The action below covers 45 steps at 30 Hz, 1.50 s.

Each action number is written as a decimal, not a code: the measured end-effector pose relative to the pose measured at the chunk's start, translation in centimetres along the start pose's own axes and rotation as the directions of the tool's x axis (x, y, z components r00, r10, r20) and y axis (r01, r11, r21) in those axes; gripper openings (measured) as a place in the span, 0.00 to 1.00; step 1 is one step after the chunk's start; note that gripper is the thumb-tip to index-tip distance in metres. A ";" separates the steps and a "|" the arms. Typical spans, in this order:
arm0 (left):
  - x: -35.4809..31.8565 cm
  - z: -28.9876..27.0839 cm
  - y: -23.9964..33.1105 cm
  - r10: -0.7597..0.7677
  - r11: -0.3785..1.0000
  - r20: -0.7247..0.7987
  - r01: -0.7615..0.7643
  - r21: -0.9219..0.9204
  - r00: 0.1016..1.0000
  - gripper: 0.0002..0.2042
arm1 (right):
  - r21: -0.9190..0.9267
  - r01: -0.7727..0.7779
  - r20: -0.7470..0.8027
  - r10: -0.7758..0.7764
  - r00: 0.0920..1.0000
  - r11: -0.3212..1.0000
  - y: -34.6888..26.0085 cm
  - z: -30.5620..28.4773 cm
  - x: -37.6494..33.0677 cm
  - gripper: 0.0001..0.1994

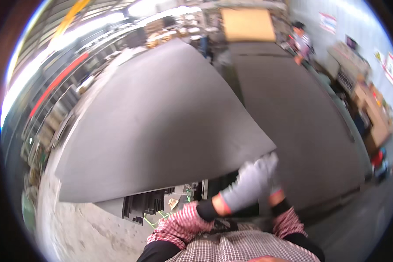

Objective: Manually handling and aligning foam or rubber sheets on an industrial processing line.

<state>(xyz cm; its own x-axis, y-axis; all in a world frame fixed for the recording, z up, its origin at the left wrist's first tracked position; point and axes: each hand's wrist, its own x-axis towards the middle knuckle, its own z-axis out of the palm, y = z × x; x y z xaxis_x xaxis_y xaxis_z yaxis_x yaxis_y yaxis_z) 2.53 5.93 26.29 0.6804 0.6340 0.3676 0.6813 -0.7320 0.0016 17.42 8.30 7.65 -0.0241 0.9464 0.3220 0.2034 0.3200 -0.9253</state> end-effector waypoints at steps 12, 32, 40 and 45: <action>-37.4 -15.3 -24.1 -0.869 0.301 -0.291 0.895 0.329 0.400 0.29 | 0.620 -0.026 -0.281 0.253 0.926 0.784 -9.7 -4.4 14.1 0.16; -22.3 -12.0 -7.5 -0.836 0.538 -0.082 0.780 -0.320 0.543 0.24 | -0.077 -0.085 -0.935 -0.042 0.352 0.993 -17.4 -38.7 -4.7 0.17; -7.4 6.7 -4.6 -0.553 -0.014 0.284 0.332 -0.943 0.783 0.28 | 0.132 0.130 -0.893 0.061 0.446 0.983 -4.5 -36.8 -9.1 0.23; -6.1 23.8 -11.0 -0.443 0.383 0.158 0.346 -0.856 0.882 0.32 | 0.412 -0.232 -0.686 0.468 0.557 0.881 13.2 -20.9 -11.1 0.24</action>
<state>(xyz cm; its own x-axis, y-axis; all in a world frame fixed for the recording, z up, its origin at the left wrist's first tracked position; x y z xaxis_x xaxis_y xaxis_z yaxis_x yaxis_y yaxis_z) -2.65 16.06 1.90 0.3407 0.9234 0.1768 0.2653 -0.2749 0.9242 40.82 1.13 -4.00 0.7530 0.6477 -0.1160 -0.2184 0.0798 -0.9726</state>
